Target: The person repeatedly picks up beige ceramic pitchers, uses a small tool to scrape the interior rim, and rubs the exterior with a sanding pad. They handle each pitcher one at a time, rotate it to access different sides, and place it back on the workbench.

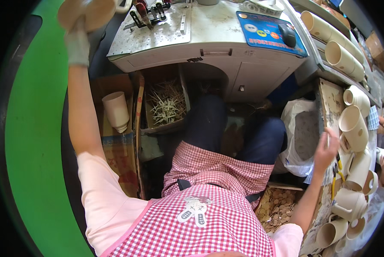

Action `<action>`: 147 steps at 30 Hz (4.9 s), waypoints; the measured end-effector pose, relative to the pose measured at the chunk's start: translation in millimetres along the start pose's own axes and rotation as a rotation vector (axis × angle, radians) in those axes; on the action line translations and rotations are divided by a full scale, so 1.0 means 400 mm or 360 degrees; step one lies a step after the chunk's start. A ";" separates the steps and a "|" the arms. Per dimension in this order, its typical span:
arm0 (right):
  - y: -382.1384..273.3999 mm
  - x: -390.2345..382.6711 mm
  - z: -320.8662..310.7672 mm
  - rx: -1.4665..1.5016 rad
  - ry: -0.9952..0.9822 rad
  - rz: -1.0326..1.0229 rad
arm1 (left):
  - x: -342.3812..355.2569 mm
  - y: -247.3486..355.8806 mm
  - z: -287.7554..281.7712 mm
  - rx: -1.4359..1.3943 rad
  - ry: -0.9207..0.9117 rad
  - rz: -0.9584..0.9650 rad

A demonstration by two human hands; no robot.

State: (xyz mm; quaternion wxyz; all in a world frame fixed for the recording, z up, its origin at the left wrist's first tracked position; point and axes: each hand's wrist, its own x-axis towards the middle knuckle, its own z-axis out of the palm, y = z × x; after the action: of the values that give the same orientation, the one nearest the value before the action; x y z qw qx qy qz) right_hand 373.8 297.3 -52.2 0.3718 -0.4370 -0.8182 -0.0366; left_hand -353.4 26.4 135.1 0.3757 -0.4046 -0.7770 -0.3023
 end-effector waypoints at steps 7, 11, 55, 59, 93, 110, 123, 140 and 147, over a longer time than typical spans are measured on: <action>-0.388 -0.088 0.236 0.0308 -0.0510 -0.0279 | 0.274 -0.135 0.354 -0.0556 -0.0253 -0.0664; -0.393 -0.088 0.272 0.0326 -0.0464 -0.0210 | 0.234 -0.147 0.424 -0.0737 -0.0237 -0.0374; -0.511 -0.102 0.086 0.1887 -0.1034 -0.0150 | -0.600 0.311 -0.293 -0.1386 -0.0252 -0.0930; -0.492 -0.076 -0.047 0.2357 -0.0805 -0.0164 | -0.700 0.598 -0.124 -0.1913 -0.0892 -0.0797; -0.502 -0.257 0.041 0.1876 -0.0498 0.0897 | -0.769 0.833 0.097 -0.1956 -0.1958 -0.1206; 0.550 -0.035 -0.222 -0.0237 -0.0968 0.0280 | -0.510 0.597 -0.082 -0.1997 -0.1448 -0.0025; -0.421 0.034 -0.083 0.1453 -0.1505 0.0198 | -0.481 0.658 -0.020 -0.1788 -0.1516 0.0880; -0.527 -0.072 0.055 0.0287 -0.1726 -0.0243 | -0.662 0.818 -0.036 -0.1270 -0.1602 0.1234; -0.491 -0.054 -0.016 0.1022 -0.2616 0.0698 | -0.743 0.741 -0.124 -0.1180 -0.1373 0.1100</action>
State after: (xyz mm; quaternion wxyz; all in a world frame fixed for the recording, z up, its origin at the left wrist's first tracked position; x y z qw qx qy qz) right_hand 239.0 159.0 -9.2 -0.2264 -0.3467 -0.6949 0.5879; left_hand 33.2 13.9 -35.3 -0.0577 -0.8176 -0.5279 -0.2226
